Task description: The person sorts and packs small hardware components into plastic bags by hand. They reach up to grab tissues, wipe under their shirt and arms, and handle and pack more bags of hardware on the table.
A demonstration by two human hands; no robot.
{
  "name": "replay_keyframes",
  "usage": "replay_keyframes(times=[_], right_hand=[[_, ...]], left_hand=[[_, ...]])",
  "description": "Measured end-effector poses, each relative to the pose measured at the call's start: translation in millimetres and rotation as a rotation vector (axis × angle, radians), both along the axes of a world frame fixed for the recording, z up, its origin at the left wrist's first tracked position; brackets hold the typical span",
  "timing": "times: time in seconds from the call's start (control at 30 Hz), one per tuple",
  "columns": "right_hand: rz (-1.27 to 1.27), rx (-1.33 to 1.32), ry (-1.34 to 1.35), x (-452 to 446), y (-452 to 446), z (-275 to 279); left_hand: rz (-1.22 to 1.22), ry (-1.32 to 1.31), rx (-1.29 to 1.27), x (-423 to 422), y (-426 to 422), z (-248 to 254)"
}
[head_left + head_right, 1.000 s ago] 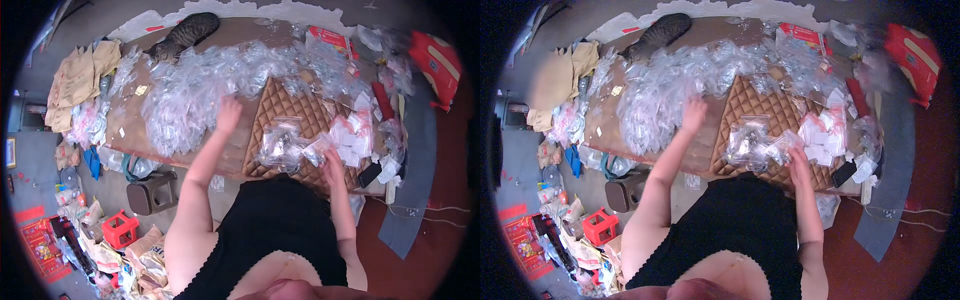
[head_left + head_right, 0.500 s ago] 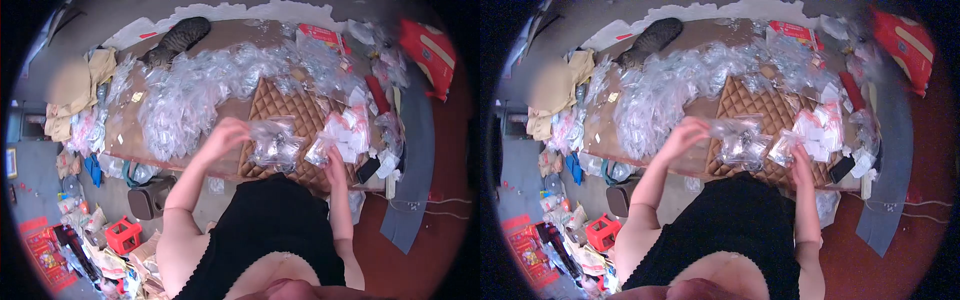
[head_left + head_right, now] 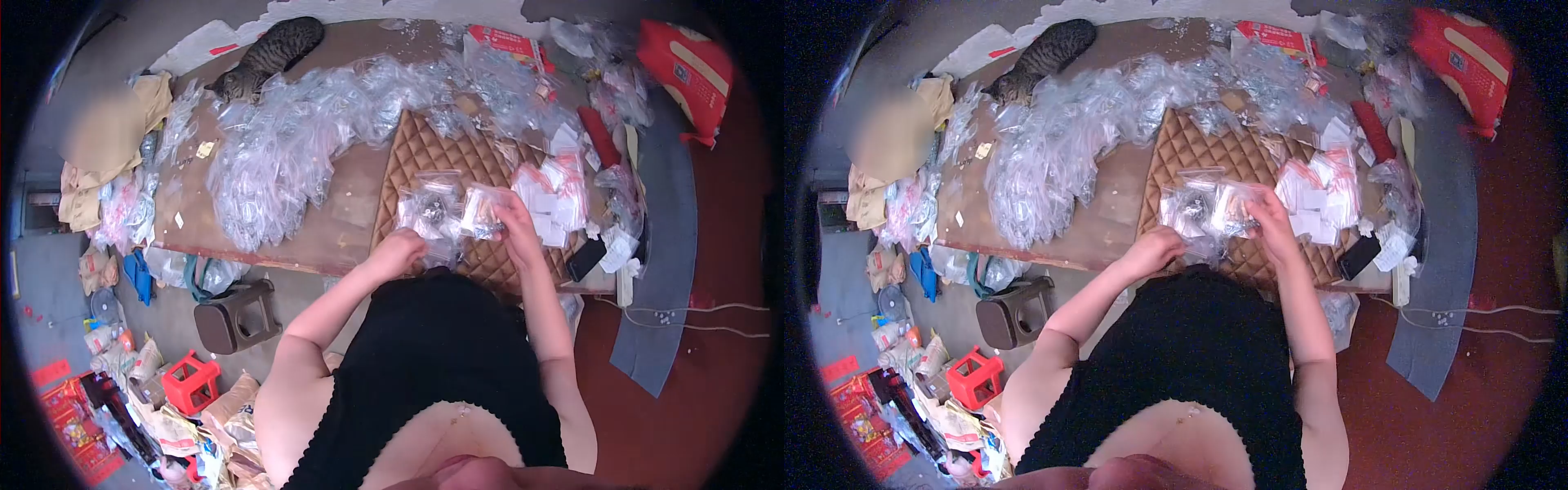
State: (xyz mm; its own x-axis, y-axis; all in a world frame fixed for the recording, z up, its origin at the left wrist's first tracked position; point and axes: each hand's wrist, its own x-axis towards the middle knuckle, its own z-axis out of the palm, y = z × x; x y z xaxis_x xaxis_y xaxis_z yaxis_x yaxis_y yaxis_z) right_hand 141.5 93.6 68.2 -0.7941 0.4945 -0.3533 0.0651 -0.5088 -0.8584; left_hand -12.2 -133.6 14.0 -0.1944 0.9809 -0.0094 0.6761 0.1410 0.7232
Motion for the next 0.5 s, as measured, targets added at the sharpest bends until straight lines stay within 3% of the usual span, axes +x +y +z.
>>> replay_keyframes(times=[0.13, 0.23, 0.3, 0.5], right_hand=[[0.054, 0.006, -0.03, 0.1, -3.1, -9.3], [0.05, 0.039, -0.023, -0.1, -1.7, -14.7], [0.029, 0.054, -0.01, -1.1, -1.3, -12.9], [0.077, 0.1, 0.013, -9.0, -8.7, 21.6]], left_hand=[[-0.086, -0.036, -0.001, 5.3, 2.6, -1.0], [-0.088, 0.142, 0.022, 9.9, 7.7, 3.8], [-0.166, -0.257, -0.05, 7.8, 13.0, 10.6], [-0.056, -0.028, 0.162, 15.2, 19.8, 91.1]])
